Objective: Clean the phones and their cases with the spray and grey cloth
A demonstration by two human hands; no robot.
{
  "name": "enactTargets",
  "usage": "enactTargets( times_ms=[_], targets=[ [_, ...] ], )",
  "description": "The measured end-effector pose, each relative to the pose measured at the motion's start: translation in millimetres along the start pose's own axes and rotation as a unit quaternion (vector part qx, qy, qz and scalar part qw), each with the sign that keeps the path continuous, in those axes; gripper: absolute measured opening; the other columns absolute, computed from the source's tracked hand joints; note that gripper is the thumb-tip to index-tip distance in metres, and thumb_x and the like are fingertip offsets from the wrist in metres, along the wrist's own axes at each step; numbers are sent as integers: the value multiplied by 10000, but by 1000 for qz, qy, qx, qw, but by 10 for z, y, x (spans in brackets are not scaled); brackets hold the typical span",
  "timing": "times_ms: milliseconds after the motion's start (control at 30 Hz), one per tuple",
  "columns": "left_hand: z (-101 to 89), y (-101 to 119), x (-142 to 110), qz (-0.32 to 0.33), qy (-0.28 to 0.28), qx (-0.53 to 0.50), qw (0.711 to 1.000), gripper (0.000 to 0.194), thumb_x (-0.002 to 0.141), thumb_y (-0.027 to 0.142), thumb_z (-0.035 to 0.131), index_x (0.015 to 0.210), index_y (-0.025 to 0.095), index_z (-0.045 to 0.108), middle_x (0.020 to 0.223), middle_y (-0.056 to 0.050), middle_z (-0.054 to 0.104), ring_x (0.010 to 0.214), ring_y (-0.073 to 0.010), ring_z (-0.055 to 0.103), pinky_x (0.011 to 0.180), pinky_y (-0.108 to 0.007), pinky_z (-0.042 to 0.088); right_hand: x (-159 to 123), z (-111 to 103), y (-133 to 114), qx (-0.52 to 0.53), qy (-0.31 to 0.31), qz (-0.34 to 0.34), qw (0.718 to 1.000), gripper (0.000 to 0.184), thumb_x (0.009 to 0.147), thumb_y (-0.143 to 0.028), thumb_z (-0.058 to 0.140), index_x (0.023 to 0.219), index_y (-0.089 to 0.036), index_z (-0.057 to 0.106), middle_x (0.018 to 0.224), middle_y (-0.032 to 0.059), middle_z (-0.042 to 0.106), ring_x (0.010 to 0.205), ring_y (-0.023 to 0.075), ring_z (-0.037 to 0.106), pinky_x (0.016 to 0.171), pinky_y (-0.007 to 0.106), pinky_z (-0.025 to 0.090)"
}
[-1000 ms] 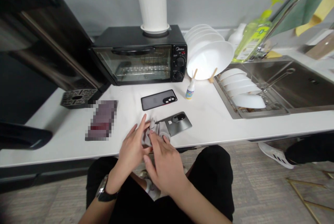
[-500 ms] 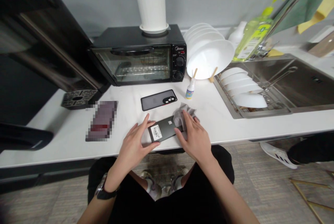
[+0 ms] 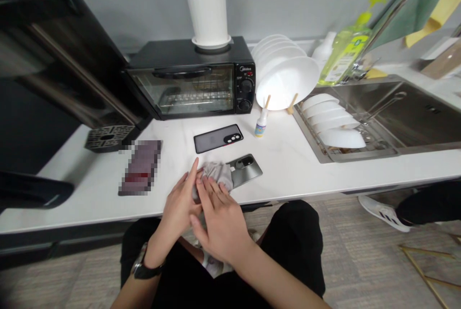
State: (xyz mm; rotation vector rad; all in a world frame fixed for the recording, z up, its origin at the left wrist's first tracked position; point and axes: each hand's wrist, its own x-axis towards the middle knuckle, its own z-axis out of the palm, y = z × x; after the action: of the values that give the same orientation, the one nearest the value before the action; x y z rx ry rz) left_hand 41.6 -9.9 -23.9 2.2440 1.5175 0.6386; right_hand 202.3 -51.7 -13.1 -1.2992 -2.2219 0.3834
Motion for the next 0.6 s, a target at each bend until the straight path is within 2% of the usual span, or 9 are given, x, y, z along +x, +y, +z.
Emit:
enactTargets(
  times_ms=[100,167,300,400,467,600],
  targets=[
    [-23,43,26,-8,0,-3,1000,1192,744,23,675,1679,287,-16,1487,-65,639,1388,-268,596,1250,-513,387,-213,-108,121,14,-7,-1,1000,652,1036,-270,445,1639,-120,248,1603,152,490,1480,250,482,1243,504,402],
    [-33,60,45,1,-4,-13,1000,1191,763,27,694,1674,307,-19,1504,-51,626,1412,-264,573,1254,-514,377,-333,-205,264,0,-5,13,1000,633,1044,-262,434,1642,-162,250,1602,122,499,1465,240,503,1243,506,400],
    [-32,53,77,13,0,-32,999,1118,852,216,793,1672,328,42,1487,-53,638,1411,-271,569,1250,-528,359,-458,-404,661,-60,30,71,995,616,1066,-317,420,1647,-194,254,1578,112,530,1427,262,548,1227,526,416],
    [-29,40,94,12,-2,-43,999,1130,846,337,842,1670,344,69,1470,-45,650,1402,-271,569,1258,-526,332,-390,-487,945,-114,69,118,984,605,1074,-372,419,1633,-172,304,1540,139,568,1370,288,603,1210,534,436],
    [-32,41,100,12,-9,-48,999,1130,845,346,848,1671,348,77,1470,-45,650,1402,-271,564,1262,-526,316,-272,-484,1054,-138,80,129,979,607,1077,-410,418,1615,-138,349,1532,158,571,1407,306,567,1212,541,430],
    [-40,54,104,14,-16,-52,998,1116,855,338,838,1670,351,76,1477,-46,645,1412,-270,553,1264,-532,302,-6,-381,1048,-155,94,133,974,641,1074,-491,418,1565,-79,437,1576,192,508,1474,338,483,1218,552,412]
  ],
)
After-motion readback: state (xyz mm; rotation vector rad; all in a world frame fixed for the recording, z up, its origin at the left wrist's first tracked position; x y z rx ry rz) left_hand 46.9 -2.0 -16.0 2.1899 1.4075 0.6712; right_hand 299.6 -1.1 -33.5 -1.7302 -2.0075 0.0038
